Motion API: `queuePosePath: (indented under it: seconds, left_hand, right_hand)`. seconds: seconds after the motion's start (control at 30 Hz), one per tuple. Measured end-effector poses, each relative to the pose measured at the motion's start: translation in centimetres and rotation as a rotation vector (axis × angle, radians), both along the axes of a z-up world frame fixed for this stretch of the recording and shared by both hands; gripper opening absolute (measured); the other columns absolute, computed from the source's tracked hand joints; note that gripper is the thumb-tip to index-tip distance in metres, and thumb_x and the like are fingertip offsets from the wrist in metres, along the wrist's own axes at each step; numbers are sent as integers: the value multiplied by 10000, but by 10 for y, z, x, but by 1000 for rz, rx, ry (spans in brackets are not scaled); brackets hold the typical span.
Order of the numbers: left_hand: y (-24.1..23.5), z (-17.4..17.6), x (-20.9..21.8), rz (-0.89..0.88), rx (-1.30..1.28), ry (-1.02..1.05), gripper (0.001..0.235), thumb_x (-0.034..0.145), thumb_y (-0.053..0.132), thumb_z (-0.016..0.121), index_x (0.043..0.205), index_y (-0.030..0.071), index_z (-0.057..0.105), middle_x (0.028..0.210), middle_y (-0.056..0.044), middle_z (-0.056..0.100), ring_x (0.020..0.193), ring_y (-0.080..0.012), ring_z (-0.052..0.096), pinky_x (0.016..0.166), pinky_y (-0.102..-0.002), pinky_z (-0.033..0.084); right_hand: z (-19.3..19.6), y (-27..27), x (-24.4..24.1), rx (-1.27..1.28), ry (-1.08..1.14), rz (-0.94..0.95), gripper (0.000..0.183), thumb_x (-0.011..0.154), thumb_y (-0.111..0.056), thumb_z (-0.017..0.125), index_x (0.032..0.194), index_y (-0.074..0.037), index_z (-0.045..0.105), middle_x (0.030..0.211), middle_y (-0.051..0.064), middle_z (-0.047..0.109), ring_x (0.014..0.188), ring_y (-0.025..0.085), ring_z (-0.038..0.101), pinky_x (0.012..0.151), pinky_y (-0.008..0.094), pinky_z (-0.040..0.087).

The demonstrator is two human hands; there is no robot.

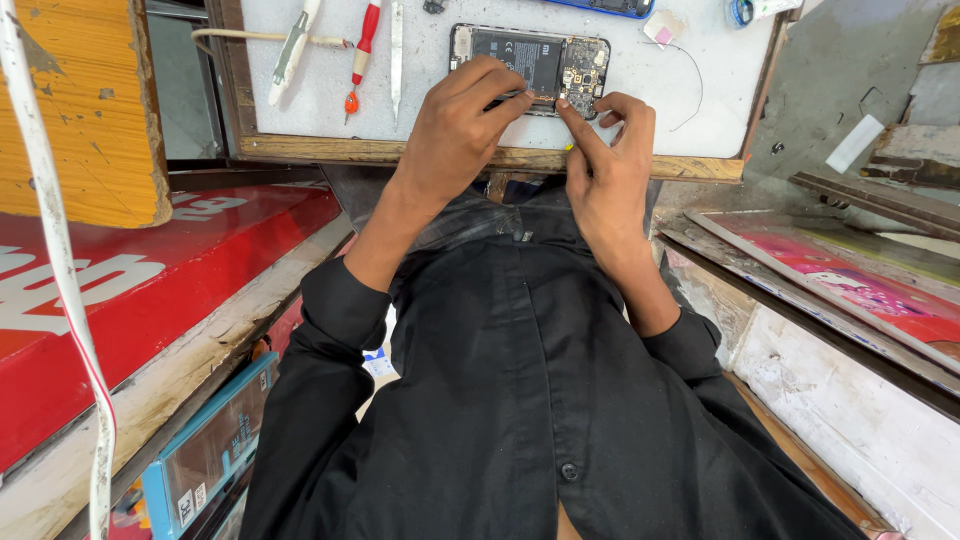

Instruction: The person works on a disassembled smartphone at a workbench. They apply adhesive to the phone frame, place the battery inside, and connect internal ribbon cables. The phone remains open on the table throughout the clip.

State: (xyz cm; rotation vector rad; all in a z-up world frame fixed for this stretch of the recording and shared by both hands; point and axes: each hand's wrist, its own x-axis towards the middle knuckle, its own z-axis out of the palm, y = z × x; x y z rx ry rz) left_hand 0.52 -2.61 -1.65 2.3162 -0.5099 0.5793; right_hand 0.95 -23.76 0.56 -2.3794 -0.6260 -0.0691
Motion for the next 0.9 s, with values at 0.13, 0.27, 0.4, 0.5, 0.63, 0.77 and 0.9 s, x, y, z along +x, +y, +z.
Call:
queuePosePath:
  seconds: [0.13,0.27,0.4,0.5,0.63,0.77,0.9]
  left_hand:
    - [0,1,0,-7,-7,5,242,821,-74,783,1055,-12,766,1073,-80,694,1050,-243,666,878,-351,595]
    - [1,-1,1,-12,-6,23,267,785,-89,767,1043,-19,770,1064,-87,698,1045,-257,668,873,-363,592]
    - [1,-1,1,-17,10,-3,268,796,-78,764,1059,-26,768,1066,-93,690,1043,-255,662,876,-353,587]
    - [0,0,0,4,20,-6,249,802,-83,756,1041,-13,767,1067,-83,689,1053,-248,666,892,-352,590]
    - [0,-2,-2,13,-11,4,244,803,-71,761,1039,-10,760,1068,-78,690,1049,-242,663,888,-353,590]
    - [2,-4,-2,7,14,5,285,807,-56,760,1090,-23,747,1106,-88,686,1102,-256,648,933,-365,582]
    - [2,-2,-12,135,39,-86,324,803,-22,754,1126,3,738,1114,-70,682,1170,-307,601,1001,-445,526]
  right_hand:
    - [6,1,0,-13,33,6,563,861,136,639,1362,-106,727,1250,156,506,1080,291,499,899,385,464]
    - [9,2,2,-86,-3,32,529,871,122,655,1363,-62,715,1242,165,491,1136,315,502,980,412,473]
    - [8,0,6,-40,101,11,467,900,108,652,1334,-51,720,1198,183,491,1102,317,511,944,408,472]
    - [6,6,-1,-43,23,21,493,897,95,660,1367,-50,700,1235,192,501,1113,334,511,950,422,464]
    - [5,9,-4,-105,-42,53,576,868,94,661,1432,-22,647,1299,213,477,1138,359,497,977,446,457]
    - [8,6,-3,-122,-14,83,562,881,102,664,1434,0,652,1316,225,451,1138,353,487,1005,446,463]
    - [13,9,-1,-134,22,55,504,877,78,689,1373,-11,693,1259,219,465,1124,351,497,974,433,464]
